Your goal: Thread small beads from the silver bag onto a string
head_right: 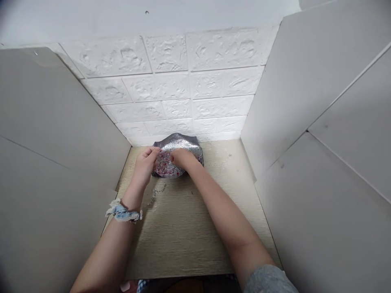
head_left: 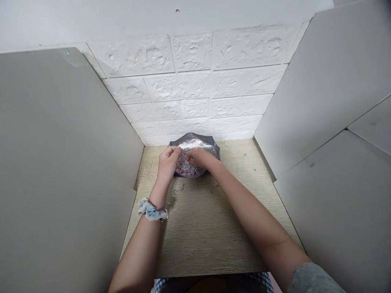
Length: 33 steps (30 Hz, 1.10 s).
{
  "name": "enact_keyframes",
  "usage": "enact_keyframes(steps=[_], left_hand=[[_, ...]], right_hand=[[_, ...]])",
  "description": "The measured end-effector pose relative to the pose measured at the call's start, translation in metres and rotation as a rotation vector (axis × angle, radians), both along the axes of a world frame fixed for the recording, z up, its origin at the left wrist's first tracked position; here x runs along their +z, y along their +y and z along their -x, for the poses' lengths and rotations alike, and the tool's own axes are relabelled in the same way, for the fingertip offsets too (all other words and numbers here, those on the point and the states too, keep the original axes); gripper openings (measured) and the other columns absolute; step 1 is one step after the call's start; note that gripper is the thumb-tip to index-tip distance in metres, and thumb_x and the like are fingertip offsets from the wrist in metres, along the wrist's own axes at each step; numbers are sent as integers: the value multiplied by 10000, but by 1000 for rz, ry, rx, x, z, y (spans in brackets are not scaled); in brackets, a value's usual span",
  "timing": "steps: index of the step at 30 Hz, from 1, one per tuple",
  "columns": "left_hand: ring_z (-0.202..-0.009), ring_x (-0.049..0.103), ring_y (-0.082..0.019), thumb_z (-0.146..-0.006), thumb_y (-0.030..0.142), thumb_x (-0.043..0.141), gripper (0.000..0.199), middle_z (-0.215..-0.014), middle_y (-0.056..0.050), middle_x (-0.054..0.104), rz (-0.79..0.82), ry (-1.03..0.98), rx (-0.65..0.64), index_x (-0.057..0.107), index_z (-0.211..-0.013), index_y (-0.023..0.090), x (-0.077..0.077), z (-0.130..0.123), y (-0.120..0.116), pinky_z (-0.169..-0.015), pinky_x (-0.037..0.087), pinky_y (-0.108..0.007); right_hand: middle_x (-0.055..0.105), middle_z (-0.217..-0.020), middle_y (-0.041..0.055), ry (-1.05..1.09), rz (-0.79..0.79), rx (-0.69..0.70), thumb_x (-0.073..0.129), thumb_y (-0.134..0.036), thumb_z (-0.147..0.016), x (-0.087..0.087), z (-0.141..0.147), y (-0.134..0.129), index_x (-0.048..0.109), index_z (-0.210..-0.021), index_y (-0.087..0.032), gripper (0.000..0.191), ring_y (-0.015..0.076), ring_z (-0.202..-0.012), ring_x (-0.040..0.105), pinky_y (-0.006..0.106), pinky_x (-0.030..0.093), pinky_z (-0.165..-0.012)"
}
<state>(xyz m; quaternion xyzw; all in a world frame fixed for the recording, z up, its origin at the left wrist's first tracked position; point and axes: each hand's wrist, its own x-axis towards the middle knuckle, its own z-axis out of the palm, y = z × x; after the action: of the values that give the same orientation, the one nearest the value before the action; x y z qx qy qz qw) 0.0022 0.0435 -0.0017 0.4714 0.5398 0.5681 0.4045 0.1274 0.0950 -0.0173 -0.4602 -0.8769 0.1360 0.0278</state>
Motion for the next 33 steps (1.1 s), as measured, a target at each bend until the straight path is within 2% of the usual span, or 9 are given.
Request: enact_keyframes(steps=[6,9,11,14,18,23,33], left_hand=[[-337,192,-39,-677,358,546,211,-396,92,252,5,-105,6,531,-714,151,-8,1,-11,-348,166,-181],[-355,219,-43,-684,360,548,214,-412,83,286,-8,-50,-3,538,-713,148,-9,1,-14,-369,191,-186],[-372,241,-48,-691,362,546,216,-425,76,309,-19,-14,-9,545,-714,147,-9,1,-14,-386,211,-190],[-397,267,-55,-701,353,536,208,-443,67,330,-29,23,0,547,-707,145,-11,1,-15,-408,232,-196],[-422,292,-60,-707,342,529,197,-467,60,353,-36,56,15,546,-706,145,-13,0,-15,-429,251,-199],[-434,298,-66,-704,339,527,191,-478,54,361,-46,67,28,538,-697,148,-13,0,-15,-432,255,-201],[-419,271,-65,-710,354,529,203,-455,59,333,-52,69,13,530,-683,153,-12,2,-16,-416,234,-200]], right_hand=[[614,-851,48,-14,58,30,455,-173,-712,-8,7,0,652,-858,-191,246,147,-778,528,213,363,-671],[614,-856,78,-9,62,23,445,-151,-732,-9,7,-1,649,-831,-147,227,154,-794,528,207,353,-676],[605,-910,90,18,47,-15,424,-139,-752,-9,4,-2,629,-877,-134,240,156,-821,525,201,350,-677],[579,-1003,64,54,15,-66,391,-121,-760,-7,0,-1,586,-971,-168,291,147,-858,520,199,352,-680],[604,-938,19,5,69,-48,421,-119,-723,-1,-4,0,624,-884,-223,279,135,-804,537,208,366,-660],[629,-857,45,-72,122,-41,450,-152,-697,3,-5,-2,656,-807,-199,239,158,-749,558,232,385,-621],[622,-958,35,-117,146,-24,454,-141,-708,1,-5,-1,646,-902,-237,289,167,-787,567,229,398,-620]])
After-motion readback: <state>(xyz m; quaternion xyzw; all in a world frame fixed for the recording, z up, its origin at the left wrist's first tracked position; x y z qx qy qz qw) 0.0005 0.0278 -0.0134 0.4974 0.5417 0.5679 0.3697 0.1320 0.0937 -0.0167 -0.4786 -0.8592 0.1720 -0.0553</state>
